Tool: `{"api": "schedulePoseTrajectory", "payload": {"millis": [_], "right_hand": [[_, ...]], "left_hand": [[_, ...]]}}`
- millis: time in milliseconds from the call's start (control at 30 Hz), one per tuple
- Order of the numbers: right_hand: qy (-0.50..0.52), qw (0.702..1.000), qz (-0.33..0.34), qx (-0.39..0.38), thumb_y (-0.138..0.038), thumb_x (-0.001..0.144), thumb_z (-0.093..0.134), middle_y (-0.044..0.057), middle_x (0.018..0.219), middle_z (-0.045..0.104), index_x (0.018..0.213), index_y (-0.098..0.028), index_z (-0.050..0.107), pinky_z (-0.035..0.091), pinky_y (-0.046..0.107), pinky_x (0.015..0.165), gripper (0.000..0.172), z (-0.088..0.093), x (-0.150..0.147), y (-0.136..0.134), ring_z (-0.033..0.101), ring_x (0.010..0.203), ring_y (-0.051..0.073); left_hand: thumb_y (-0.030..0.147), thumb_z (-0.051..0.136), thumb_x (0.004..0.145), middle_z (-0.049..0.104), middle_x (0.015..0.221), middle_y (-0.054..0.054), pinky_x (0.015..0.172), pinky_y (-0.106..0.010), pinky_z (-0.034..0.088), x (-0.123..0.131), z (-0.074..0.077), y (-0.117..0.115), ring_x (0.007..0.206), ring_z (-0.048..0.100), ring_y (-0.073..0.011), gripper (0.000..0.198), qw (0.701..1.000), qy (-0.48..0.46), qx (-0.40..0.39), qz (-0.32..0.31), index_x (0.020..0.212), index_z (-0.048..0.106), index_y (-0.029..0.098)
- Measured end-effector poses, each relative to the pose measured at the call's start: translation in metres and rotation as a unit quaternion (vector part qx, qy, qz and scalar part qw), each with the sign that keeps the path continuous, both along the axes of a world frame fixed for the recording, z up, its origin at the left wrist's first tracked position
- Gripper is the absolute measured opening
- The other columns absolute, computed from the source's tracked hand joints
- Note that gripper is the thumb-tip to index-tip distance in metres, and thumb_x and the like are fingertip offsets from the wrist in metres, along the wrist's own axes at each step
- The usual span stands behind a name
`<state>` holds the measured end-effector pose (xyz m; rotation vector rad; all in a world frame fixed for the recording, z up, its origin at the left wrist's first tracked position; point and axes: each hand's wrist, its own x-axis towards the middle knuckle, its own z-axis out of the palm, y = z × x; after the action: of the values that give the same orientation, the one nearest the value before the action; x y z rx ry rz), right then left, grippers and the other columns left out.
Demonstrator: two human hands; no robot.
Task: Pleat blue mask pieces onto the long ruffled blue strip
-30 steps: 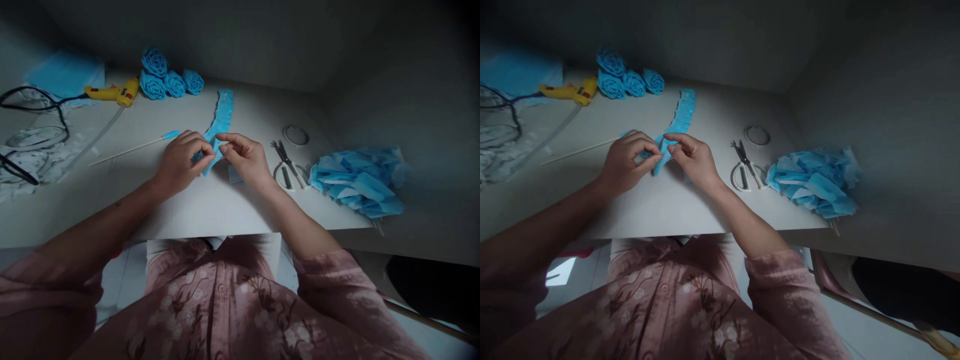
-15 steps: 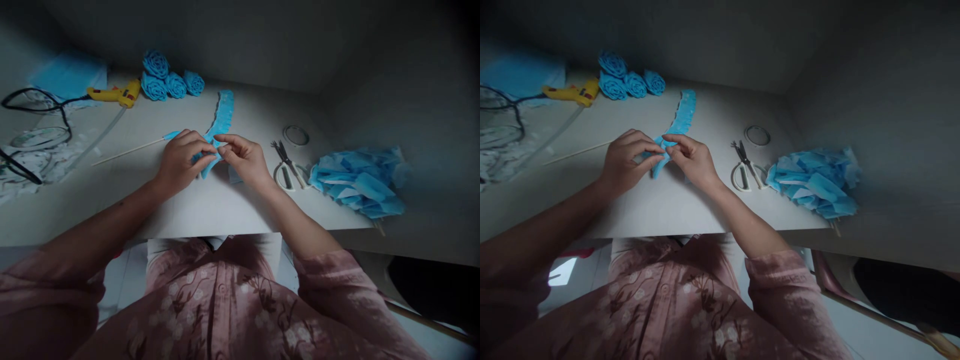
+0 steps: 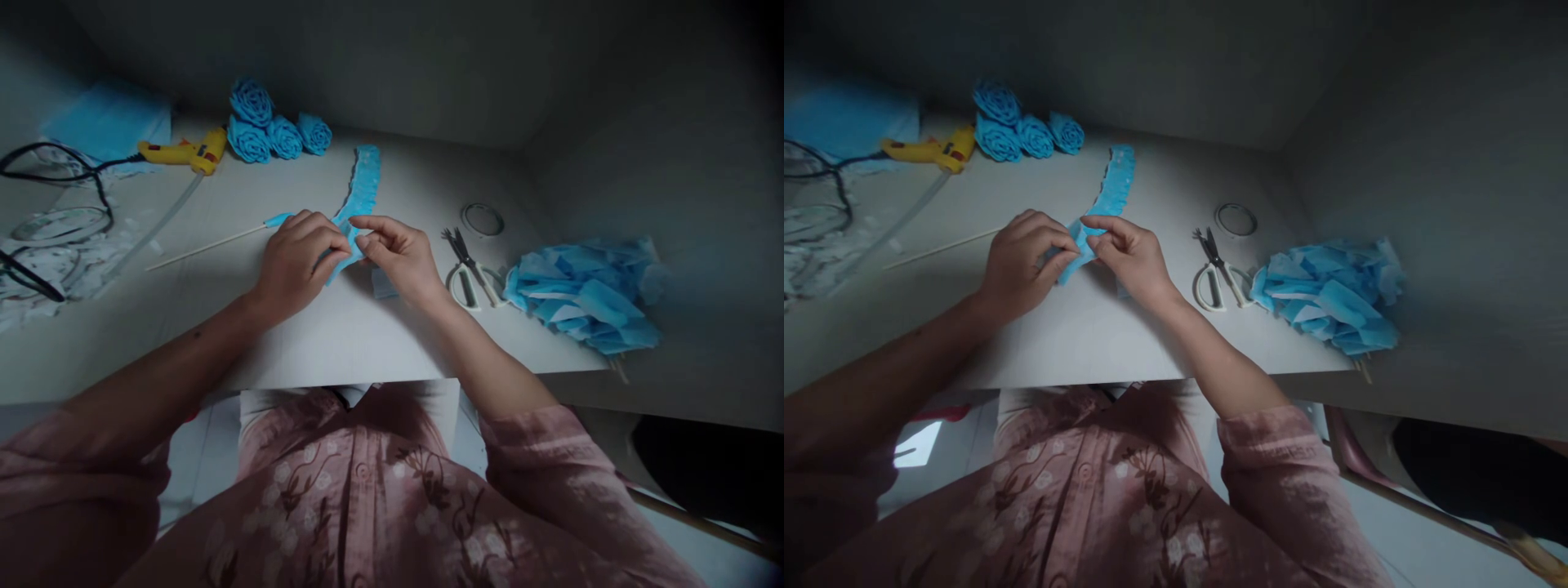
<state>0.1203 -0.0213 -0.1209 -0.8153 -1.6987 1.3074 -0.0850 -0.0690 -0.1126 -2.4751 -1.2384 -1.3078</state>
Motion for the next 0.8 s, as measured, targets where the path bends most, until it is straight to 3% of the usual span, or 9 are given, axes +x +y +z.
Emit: {"api": "schedulePoseTrajectory", "payload": {"millis": [233, 467, 633, 800], "right_hand": [[0.009, 1.0, -0.02, -0.007, -0.072, 0.089, 0.078, 0.0, 0.083, 0.074, 0.128, -0.026, 0.078, 0.068, 0.039, 0.089, 0.06, 0.002, 0.003, 0.003, 0.072, 0.086, 0.019], [0.032, 0.996, -0.075, -0.028, -0.066, 0.09, 0.081, 0.0, 0.083, 0.073, 0.129, -0.027, 0.079, 0.068, 0.041, 0.093, 0.055, 0.003, 0.014, 0.017, 0.073, 0.089, 0.02], [0.043, 0.992, -0.111, -0.039, -0.063, 0.09, 0.081, 0.0, 0.087, 0.074, 0.127, -0.028, 0.08, 0.068, 0.04, 0.093, 0.05, -0.001, 0.017, 0.027, 0.072, 0.088, 0.018], [0.047, 0.99, -0.131, -0.025, -0.062, 0.09, 0.081, -0.001, 0.086, 0.072, 0.123, -0.028, 0.081, 0.067, 0.037, 0.091, 0.047, -0.003, 0.018, 0.033, 0.069, 0.082, 0.016]], "left_hand": [[0.048, 0.047, 0.114, 0.074, 0.09, -0.003, 0.081, -0.043, 0.05, 0.0, 0.0, 0.002, 0.087, 0.064, -0.0218, 0.037, 1.0, -0.01, 0.015, -0.013, 0.09, 0.065, 0.027], [0.043, 0.057, 0.106, 0.075, 0.088, -0.005, 0.087, -0.042, 0.054, 0.002, 0.004, -0.001, 0.09, 0.069, -0.0236, 0.032, 0.99, -0.094, -0.098, 0.027, 0.081, 0.066, 0.026], [0.037, 0.065, 0.095, 0.07, 0.081, -0.003, 0.071, -0.035, 0.053, -0.005, -0.004, 0.009, 0.074, 0.063, -0.0177, 0.018, 0.945, -0.256, -0.202, 0.025, 0.085, 0.068, 0.023], [0.045, 0.069, 0.09, 0.067, 0.076, -0.004, 0.067, -0.032, 0.051, -0.012, -0.009, 0.017, 0.07, 0.06, -0.0165, 0.025, 0.898, -0.345, -0.274, -0.003, 0.084, 0.066, 0.022]]}}
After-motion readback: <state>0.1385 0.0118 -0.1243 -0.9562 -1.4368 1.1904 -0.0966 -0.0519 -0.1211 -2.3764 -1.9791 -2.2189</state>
